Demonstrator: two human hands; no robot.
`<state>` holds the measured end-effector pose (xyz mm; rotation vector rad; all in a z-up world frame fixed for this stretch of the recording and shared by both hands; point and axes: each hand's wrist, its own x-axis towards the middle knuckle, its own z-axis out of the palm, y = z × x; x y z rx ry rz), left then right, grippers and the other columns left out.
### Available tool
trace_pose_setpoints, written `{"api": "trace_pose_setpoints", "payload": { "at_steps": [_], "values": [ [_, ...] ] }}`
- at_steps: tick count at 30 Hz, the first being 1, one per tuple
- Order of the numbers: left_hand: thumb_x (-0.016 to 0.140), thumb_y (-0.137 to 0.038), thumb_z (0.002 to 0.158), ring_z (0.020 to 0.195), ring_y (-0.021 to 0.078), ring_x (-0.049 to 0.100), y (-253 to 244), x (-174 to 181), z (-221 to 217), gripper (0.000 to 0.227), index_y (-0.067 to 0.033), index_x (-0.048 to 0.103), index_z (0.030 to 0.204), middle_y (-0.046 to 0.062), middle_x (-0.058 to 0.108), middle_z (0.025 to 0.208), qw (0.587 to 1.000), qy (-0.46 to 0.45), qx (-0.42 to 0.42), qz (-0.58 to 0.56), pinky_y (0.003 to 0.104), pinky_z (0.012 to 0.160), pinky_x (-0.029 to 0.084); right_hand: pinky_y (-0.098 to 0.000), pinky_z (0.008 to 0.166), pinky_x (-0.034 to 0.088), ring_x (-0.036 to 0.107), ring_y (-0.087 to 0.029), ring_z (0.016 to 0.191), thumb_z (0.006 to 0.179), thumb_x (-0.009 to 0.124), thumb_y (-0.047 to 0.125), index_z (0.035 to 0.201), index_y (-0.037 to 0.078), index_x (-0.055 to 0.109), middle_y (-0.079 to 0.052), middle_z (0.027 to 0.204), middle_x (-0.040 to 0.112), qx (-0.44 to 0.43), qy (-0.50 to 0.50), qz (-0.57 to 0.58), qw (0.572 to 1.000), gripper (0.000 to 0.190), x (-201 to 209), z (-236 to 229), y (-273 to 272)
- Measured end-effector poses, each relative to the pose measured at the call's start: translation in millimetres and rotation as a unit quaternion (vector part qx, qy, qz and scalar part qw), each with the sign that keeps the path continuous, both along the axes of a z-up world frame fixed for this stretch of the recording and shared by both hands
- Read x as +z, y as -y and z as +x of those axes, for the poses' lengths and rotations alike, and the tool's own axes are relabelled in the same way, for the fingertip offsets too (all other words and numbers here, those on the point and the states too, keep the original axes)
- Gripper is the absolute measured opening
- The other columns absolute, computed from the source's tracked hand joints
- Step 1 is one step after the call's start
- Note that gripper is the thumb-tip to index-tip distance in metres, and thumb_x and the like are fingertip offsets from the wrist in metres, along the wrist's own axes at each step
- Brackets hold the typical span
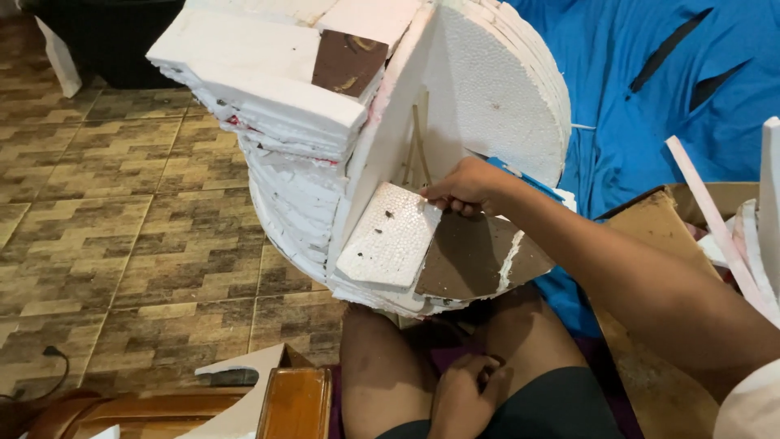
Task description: Refining and assembling a complex foam structure using scraps and a candle for heat-bonding.
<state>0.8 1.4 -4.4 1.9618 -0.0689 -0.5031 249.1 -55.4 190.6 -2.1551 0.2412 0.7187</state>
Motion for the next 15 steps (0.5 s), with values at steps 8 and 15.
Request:
{"api": "trace_pose_setpoints", "payload": {
  "at_steps": [8,15],
  "values": [
    [0.054,-0.054,0.098,0.107,0.0303,0.064,2,4,1,0.045,-0.0174,0.073,0.117,0.009,0.068,0.116,1.0,-0.017,-0.009,0.022,0.044,0.088,0.049,-0.0242,0.044,0.034,0.043,-0.013,0.05,0.094,0.081,0.024,0.079,0.002,0.073,-0.007,0.065,0.061,0.001,-0.003,0.019,1.0,0.028,-3,-1,12],
    [0.054,-0.054,0.099,0.098,0.0306,0.066,4,-6,-3,0.044,-0.0163,0.073,0.112,0.01,0.068,0.108,0.999,0.014,0.001,0.029,0.045,0.084,0.05,-0.0306,0.05,0.039,0.05,-0.018,0.05,0.086,0.086,0.017,0.061,0.005,0.063,-0.008,0.059,0.06,0.059,0.086,-0.065,0.992,0.036,11,-20,6]
  ]
}}
